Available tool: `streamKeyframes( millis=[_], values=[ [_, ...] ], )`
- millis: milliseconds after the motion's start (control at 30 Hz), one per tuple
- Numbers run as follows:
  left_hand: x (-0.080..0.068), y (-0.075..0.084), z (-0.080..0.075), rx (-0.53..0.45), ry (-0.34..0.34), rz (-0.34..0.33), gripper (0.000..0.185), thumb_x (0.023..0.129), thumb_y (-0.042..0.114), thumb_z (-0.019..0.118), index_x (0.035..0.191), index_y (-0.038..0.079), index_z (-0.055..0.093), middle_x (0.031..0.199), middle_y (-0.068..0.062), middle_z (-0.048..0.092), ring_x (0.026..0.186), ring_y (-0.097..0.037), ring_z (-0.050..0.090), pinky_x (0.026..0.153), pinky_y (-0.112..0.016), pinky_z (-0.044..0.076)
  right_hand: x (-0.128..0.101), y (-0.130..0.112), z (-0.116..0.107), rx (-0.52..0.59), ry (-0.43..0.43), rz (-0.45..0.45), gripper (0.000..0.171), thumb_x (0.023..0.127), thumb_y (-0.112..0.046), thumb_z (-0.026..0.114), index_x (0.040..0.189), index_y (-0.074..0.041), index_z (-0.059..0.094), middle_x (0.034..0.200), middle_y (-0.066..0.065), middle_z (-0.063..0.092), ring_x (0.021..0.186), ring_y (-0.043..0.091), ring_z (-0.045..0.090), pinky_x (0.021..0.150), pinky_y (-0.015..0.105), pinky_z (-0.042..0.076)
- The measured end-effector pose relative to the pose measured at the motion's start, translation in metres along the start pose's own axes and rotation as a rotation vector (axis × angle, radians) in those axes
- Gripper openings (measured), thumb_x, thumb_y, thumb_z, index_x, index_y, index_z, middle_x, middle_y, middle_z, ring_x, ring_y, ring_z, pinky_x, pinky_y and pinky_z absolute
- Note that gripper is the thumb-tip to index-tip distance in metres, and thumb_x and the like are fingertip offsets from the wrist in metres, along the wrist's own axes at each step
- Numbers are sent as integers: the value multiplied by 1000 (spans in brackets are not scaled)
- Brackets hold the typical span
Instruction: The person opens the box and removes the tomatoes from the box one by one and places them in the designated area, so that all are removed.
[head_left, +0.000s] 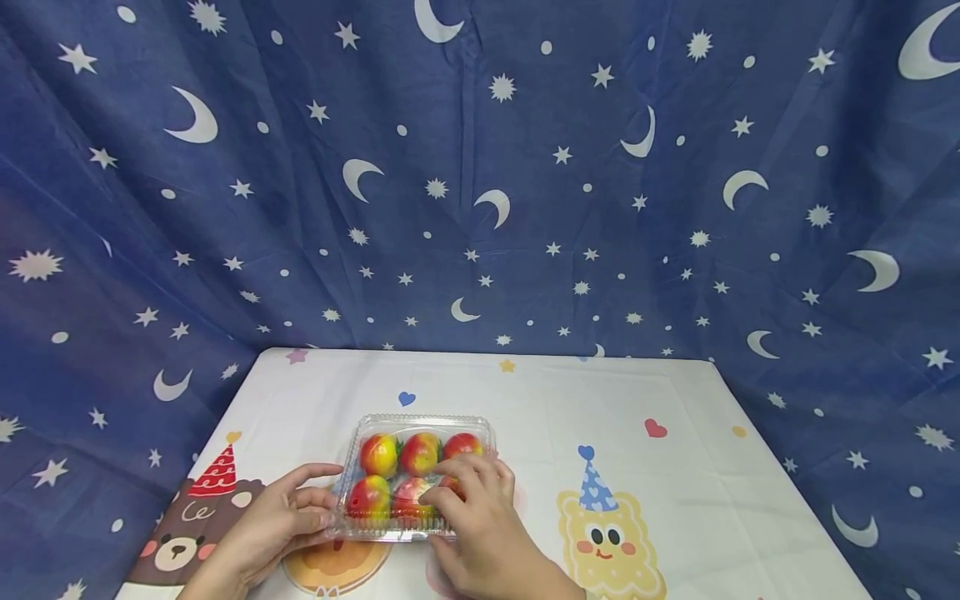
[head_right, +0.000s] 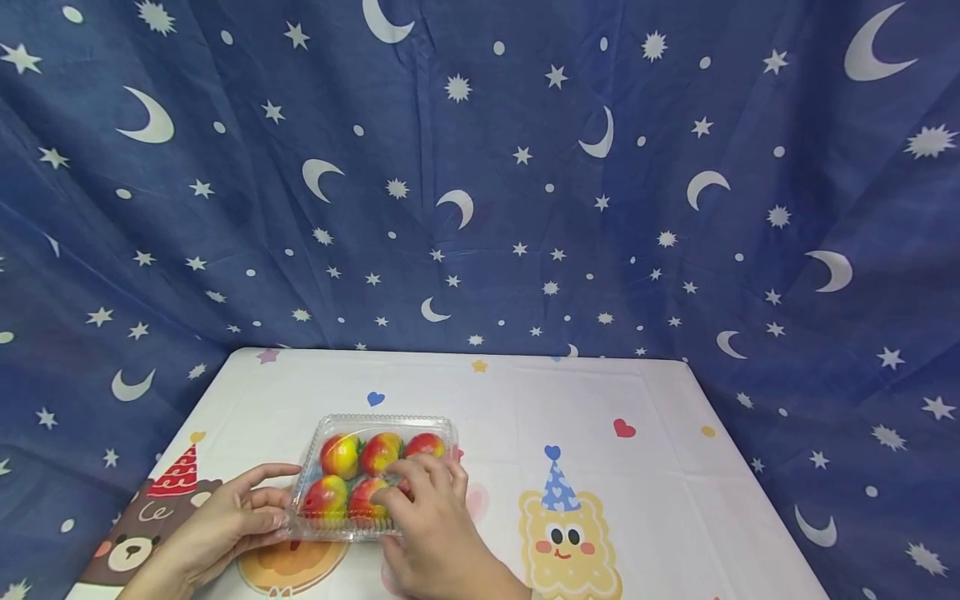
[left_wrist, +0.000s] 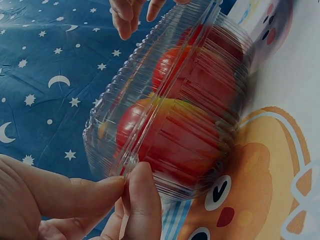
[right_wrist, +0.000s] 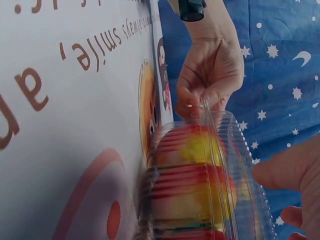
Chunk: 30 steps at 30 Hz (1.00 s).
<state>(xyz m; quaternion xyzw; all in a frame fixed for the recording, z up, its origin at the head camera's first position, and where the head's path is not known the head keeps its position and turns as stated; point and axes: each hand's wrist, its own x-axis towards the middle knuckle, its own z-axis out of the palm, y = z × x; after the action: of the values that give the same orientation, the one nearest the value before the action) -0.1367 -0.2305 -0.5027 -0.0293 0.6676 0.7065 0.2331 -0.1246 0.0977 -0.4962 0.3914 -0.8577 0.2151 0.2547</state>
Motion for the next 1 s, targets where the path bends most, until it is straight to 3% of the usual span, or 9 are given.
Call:
streamKeyframes(
  millis=[500, 1000],
  values=[
    [1, -5, -2, -14, -20, 18, 77, 92, -9, 67, 161, -1, 33, 101, -2, 71, 80, -12, 68, 79, -33, 67, 7, -8, 4, 22, -131, 38, 49, 81, -27, 88, 125, -29, 67, 148, 0, 54, 144, 22, 38, 118, 51, 20],
    [0, -6, -2, -16, -19, 20, 77, 92, -8, 69, 160, 0, 34, 101, -1, 72, 81, -12, 69, 80, -34, 67, 16, -15, 10, -8, -109, -16, 48, 79, -26, 86, 123, -30, 68, 146, -1, 55, 141, 23, 43, 118, 51, 21]
  ],
)
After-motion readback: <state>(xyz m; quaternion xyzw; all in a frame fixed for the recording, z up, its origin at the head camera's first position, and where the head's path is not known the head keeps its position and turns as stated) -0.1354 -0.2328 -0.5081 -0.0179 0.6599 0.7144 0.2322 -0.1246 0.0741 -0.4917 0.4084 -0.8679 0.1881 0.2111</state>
